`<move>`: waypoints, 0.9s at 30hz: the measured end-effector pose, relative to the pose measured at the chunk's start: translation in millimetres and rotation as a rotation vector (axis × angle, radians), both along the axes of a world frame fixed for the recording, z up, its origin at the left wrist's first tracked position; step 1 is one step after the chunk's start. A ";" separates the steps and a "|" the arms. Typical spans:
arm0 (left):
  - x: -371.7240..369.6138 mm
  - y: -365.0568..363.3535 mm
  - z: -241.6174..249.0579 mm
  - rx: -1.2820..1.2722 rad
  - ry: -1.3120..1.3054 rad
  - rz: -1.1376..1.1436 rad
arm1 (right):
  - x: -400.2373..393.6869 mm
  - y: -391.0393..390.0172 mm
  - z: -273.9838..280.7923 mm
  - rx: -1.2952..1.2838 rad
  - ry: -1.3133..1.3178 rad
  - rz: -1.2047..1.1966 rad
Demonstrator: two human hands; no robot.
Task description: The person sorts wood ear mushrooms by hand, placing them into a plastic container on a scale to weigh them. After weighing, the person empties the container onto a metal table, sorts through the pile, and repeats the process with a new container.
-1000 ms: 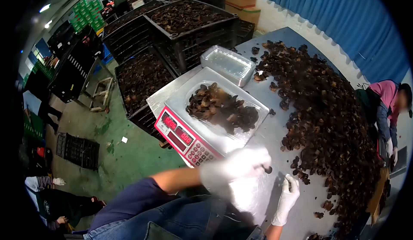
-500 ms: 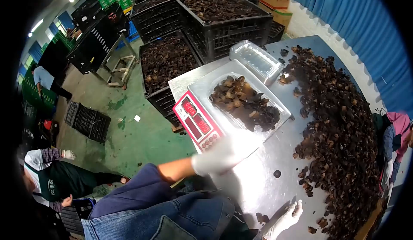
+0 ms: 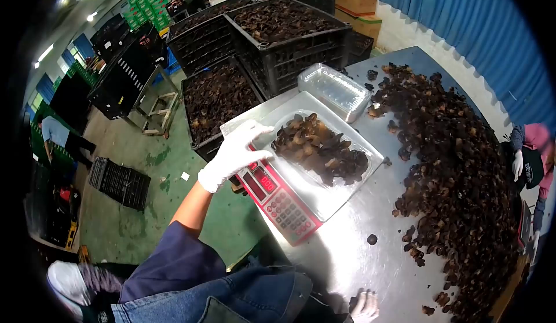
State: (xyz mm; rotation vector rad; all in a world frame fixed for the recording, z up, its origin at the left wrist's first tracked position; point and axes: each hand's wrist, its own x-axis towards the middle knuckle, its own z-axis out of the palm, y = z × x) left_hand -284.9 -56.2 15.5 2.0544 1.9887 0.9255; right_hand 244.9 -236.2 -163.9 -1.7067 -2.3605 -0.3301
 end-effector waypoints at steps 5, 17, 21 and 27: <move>2.6 34.9 9.4 -0.026 -0.001 -0.153 | -4.1 31.1 30.5 0.152 0.147 -0.337; -10.3 103.6 13.8 -0.168 0.108 -0.479 | 4.2 16.0 6.6 0.123 0.204 -0.422; -9.6 108.1 5.0 -0.137 0.002 -0.422 | 6.0 17.0 8.0 0.118 0.232 -0.392; 3.2 91.1 20.4 0.105 -0.187 -0.277 | 0.2 21.3 10.4 0.167 0.273 -0.356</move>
